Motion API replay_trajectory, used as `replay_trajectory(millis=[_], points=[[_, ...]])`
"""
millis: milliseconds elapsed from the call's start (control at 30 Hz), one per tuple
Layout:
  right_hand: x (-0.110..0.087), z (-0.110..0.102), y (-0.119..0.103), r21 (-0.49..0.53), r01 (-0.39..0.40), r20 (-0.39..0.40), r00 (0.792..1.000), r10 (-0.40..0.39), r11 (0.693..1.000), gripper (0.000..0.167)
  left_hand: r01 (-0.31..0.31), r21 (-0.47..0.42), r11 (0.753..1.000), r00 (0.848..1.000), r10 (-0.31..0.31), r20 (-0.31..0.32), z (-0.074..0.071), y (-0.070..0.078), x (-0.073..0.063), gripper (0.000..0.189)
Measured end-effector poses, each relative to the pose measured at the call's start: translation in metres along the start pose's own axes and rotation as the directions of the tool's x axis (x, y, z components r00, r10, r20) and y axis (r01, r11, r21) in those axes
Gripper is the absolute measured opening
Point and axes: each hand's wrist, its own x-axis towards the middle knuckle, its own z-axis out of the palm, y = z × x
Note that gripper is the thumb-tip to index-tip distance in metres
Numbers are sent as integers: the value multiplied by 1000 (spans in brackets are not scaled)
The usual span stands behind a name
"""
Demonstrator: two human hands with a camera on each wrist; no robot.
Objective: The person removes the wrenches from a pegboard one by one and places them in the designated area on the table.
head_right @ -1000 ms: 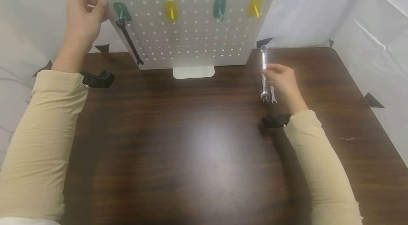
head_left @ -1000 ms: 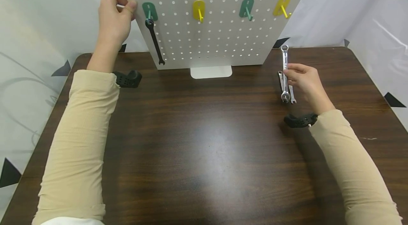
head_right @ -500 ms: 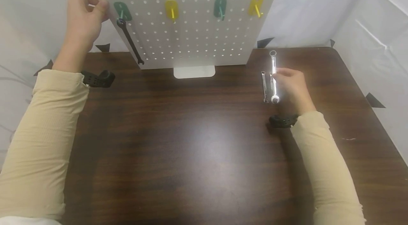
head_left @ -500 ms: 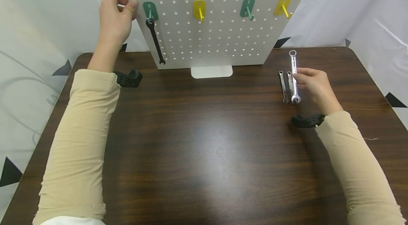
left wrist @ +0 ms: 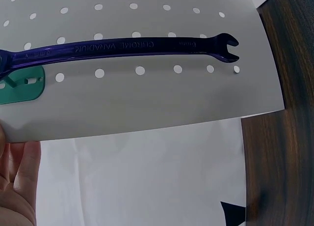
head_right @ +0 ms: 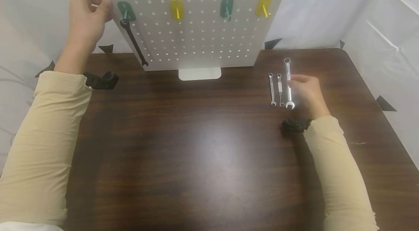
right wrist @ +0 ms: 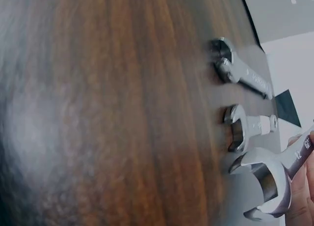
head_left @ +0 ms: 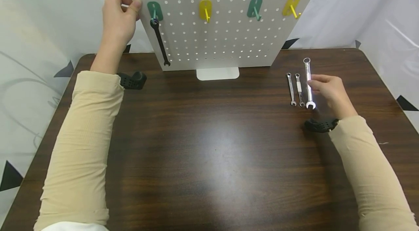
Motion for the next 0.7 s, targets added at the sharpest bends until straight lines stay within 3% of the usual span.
replay_trajectory(millis=[700], points=[[11,-6,9,-72,-27,44,999,30,997,60,4,-9,1000,1000,-4,-4,1,-2,2,22]])
